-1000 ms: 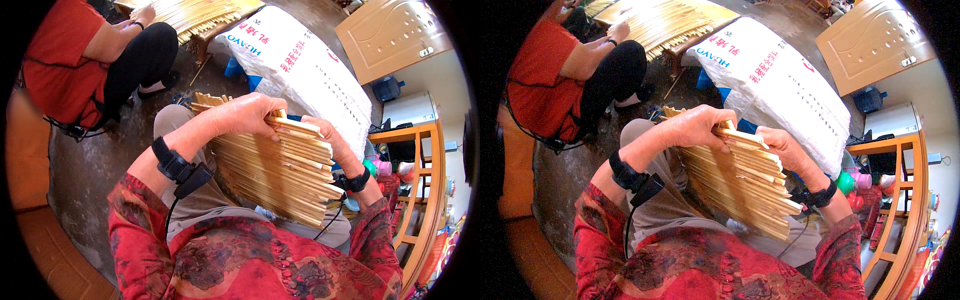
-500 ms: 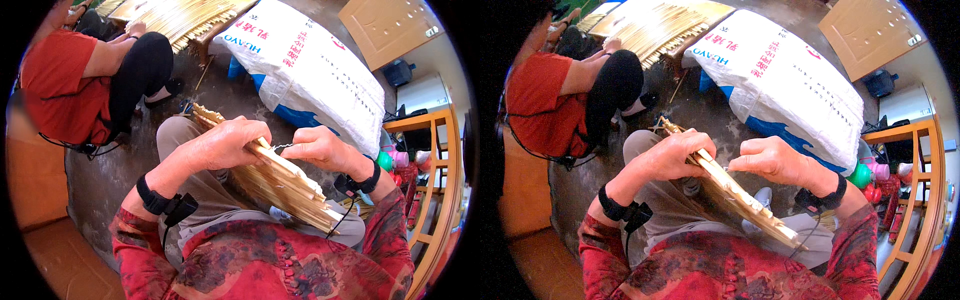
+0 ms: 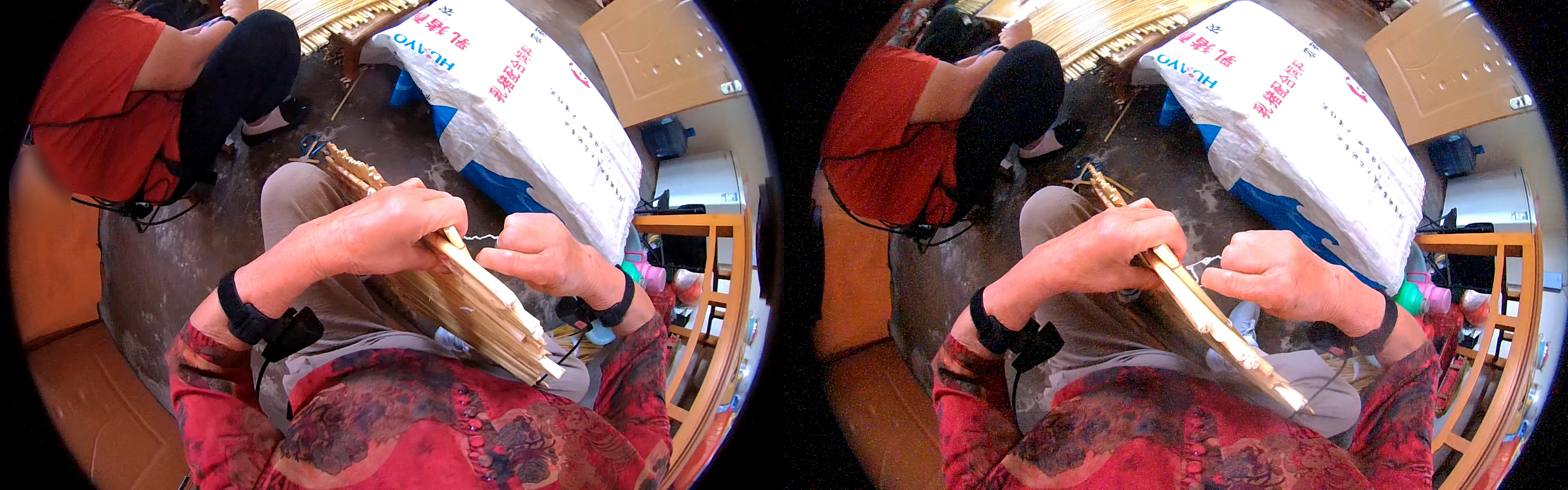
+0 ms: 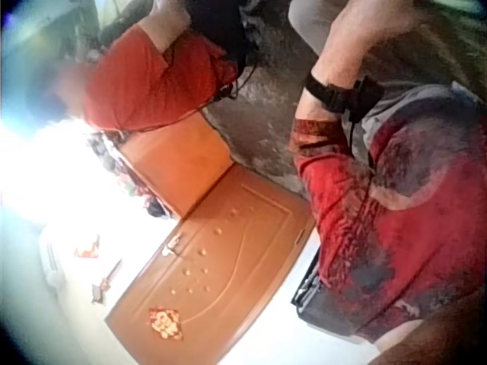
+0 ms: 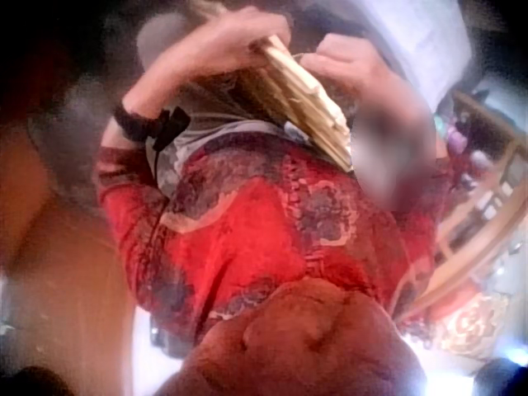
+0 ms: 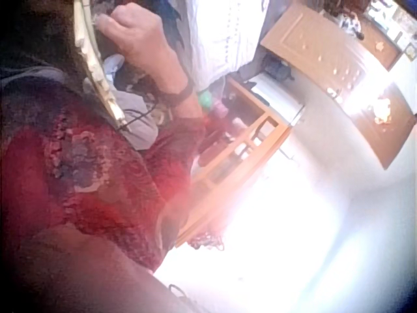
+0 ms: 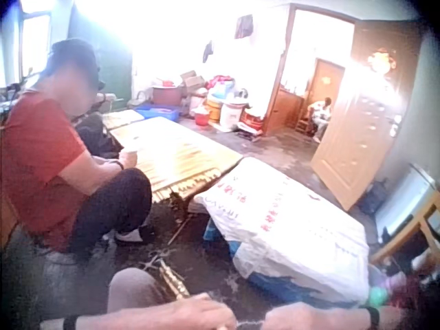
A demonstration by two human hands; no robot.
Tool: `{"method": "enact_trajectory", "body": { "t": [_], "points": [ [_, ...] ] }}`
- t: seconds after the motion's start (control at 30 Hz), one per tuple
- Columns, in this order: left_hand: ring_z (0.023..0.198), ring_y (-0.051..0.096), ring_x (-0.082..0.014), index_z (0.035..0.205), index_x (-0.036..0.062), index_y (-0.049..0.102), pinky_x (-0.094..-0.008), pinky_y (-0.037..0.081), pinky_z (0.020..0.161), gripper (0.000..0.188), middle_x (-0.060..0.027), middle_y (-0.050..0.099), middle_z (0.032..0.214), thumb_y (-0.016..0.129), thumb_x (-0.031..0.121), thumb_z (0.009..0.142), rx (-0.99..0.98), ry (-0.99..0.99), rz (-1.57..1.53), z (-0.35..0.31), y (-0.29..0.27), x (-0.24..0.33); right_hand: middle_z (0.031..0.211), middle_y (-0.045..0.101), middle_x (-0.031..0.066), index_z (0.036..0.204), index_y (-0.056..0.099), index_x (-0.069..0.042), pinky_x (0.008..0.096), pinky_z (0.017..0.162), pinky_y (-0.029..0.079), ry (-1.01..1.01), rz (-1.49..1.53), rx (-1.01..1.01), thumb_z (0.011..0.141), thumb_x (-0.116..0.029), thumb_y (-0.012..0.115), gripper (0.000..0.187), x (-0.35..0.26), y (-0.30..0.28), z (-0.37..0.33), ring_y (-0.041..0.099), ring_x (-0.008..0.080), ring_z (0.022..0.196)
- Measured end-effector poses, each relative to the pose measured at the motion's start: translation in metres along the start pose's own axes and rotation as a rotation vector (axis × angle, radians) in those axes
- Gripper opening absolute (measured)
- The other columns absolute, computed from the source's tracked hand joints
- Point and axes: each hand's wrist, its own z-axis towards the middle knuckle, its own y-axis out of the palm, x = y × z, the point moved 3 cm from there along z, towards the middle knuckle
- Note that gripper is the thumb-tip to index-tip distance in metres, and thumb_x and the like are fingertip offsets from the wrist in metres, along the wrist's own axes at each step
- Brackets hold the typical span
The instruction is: The person assembles a bamboo mat by hand, threading white string through the reeds and pulling it tight to secure them together.
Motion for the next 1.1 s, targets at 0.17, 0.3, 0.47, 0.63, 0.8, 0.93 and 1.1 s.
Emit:
{"method": "enact_trajectory", "body": {
  "t": [0.17, 0.3, 0.47, 0.63, 0.8, 0.93, 1.1],
  "points": [
    [0.081, 0.052, -0.0267, 0.088, 0.0076, 0.055, -0.0347, 0.043, 0.071, 0.032, -0.0055, 0.056, 0.081, 0.072, 0.004, 0.061, -0.024, 0.054, -0.012, 0.003, 0.000, 0.004, 0.064, 0.040, 0.0051, 0.093, 0.059, -0.005, 0.0323, 0.049, 0.038, 0.016, 0.033, -0.046, 0.069, -0.003, 0.058, 0.023, 0.004, -0.004, -0.001, 0.047, 0.0213, 0.059],
    [0.078, 0.053, -0.0266, 0.086, 0.0082, 0.054, -0.0344, 0.041, 0.072, 0.031, -0.0053, 0.054, 0.078, 0.072, 0.005, 0.062, 0.020, 0.087, -0.021, 0.001, 0.002, 0.005, 0.063, 0.043, 0.0037, 0.097, 0.064, -0.014, 0.0313, 0.046, 0.037, 0.095, 0.020, -0.081, 0.075, -0.010, 0.062, 0.023, 0.008, -0.009, -0.009, 0.047, 0.0198, 0.056],
    [0.075, 0.053, -0.0256, 0.085, 0.0081, 0.053, -0.0344, 0.040, 0.071, 0.028, -0.0055, 0.053, 0.077, 0.071, 0.005, 0.064, 0.029, 0.094, -0.007, 0.000, 0.003, 0.003, 0.059, 0.039, 0.0030, 0.100, 0.064, -0.016, 0.0312, 0.043, 0.035, 0.062, -0.053, -0.143, 0.078, -0.012, 0.062, 0.023, 0.006, -0.015, -0.006, 0.046, 0.0186, 0.050],
    [0.077, 0.053, -0.0261, 0.086, 0.0084, 0.053, -0.0346, 0.040, 0.072, 0.030, -0.0048, 0.054, 0.077, 0.071, 0.005, 0.063, 0.044, 0.148, -0.002, 0.001, 0.004, 0.002, 0.056, 0.043, 0.0045, 0.100, 0.066, -0.015, 0.0311, 0.043, 0.035, 0.274, 0.113, -0.121, 0.076, -0.010, 0.065, 0.024, 0.007, -0.016, -0.014, 0.047, 0.0192, 0.048],
    [0.080, 0.053, -0.0268, 0.087, 0.0084, 0.053, -0.0352, 0.041, 0.074, 0.031, -0.0052, 0.055, 0.079, 0.071, 0.005, 0.063, 0.044, 0.133, -0.030, 0.000, 0.002, 0.001, 0.056, 0.045, 0.0050, 0.096, 0.067, -0.011, 0.0310, 0.044, 0.035, 0.312, 0.261, -0.091, 0.075, -0.007, 0.066, 0.021, 0.014, -0.013, -0.012, 0.048, 0.0201, 0.049],
    [0.082, 0.053, -0.0275, 0.087, 0.0086, 0.053, -0.0355, 0.041, 0.075, 0.032, -0.0054, 0.055, 0.082, 0.071, 0.004, 0.062, 0.042, 0.132, -0.022, -0.002, 0.002, -0.001, 0.063, 0.052, 0.0083, 0.096, 0.064, -0.004, 0.0317, 0.052, 0.043, 0.279, 0.301, -0.157, 0.075, -0.001, 0.061, 0.021, 0.013, -0.017, -0.004, 0.054, 0.0231, 0.058],
    [0.081, 0.051, -0.0277, 0.087, 0.0084, 0.051, -0.0351, 0.040, 0.074, 0.031, -0.0062, 0.053, 0.080, 0.069, 0.004, 0.063, 0.046, 0.136, -0.032, -0.003, 0.001, -0.001, 0.059, 0.047, 0.0064, 0.092, 0.065, -0.005, 0.0318, 0.046, 0.037, 0.260, 0.229, -0.152, 0.072, -0.001, 0.064, 0.020, 0.012, -0.015, -0.002, 0.050, 0.0218, 0.052]
  ]
}}
